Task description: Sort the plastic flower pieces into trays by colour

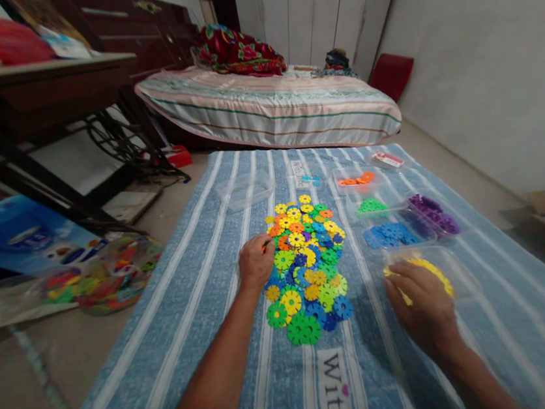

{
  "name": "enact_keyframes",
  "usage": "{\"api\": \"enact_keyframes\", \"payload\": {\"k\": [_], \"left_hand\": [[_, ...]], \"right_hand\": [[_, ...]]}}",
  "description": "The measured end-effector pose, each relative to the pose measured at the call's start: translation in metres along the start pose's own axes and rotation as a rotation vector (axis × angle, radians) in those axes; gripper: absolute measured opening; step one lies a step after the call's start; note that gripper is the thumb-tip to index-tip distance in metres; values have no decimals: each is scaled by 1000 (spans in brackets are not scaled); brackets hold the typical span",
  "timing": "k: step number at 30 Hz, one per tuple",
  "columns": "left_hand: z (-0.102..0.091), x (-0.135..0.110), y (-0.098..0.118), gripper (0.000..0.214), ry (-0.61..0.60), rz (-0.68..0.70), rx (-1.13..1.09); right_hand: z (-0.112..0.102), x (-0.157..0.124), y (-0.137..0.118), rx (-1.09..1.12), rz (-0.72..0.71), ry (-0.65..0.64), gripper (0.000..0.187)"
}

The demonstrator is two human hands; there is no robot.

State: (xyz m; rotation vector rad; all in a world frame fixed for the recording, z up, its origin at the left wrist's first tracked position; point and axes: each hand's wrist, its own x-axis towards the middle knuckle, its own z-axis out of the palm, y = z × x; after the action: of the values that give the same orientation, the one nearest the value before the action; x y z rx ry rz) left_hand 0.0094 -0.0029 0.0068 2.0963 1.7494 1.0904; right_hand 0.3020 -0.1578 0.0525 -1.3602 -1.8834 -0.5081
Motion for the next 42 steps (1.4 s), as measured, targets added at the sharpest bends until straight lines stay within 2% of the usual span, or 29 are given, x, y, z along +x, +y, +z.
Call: {"api": "enact_keyframes", "payload": {"k": [7, 9, 12, 16, 23, 28, 34, 38, 42], "left_hand": [[2, -3, 0, 18, -15, -1, 13], [3, -3, -1, 18, -16, 8, 15], [3, -3, -1, 18, -5, 16, 8], [3, -3, -1, 17, 4, 19, -1], [1, -4, 2, 18, -7, 2, 10], [-1, -3, 5, 17, -13, -6, 30], [-1, -3, 5, 18, -18, -6, 32], [-1, -3, 5, 18, -19, -4, 33], [0, -3, 5, 18, -15, -7, 29]], "right_hand": [[45, 1, -86, 367, -147, -204, 10], [56, 2, -101, 385, -179, -271, 11], [70, 5, -116, 365, -183, -370, 23], [81, 9, -125, 341, -145, -447, 30], [86, 10, -133, 302, -164, -508, 21], [87, 16, -133, 292, -154, -563, 33], [89, 24, -135, 321, -149, -618, 37], [96, 19, -134, 328, -186, -533, 30], [101, 13, -132, 387, -222, -342, 13]]}}
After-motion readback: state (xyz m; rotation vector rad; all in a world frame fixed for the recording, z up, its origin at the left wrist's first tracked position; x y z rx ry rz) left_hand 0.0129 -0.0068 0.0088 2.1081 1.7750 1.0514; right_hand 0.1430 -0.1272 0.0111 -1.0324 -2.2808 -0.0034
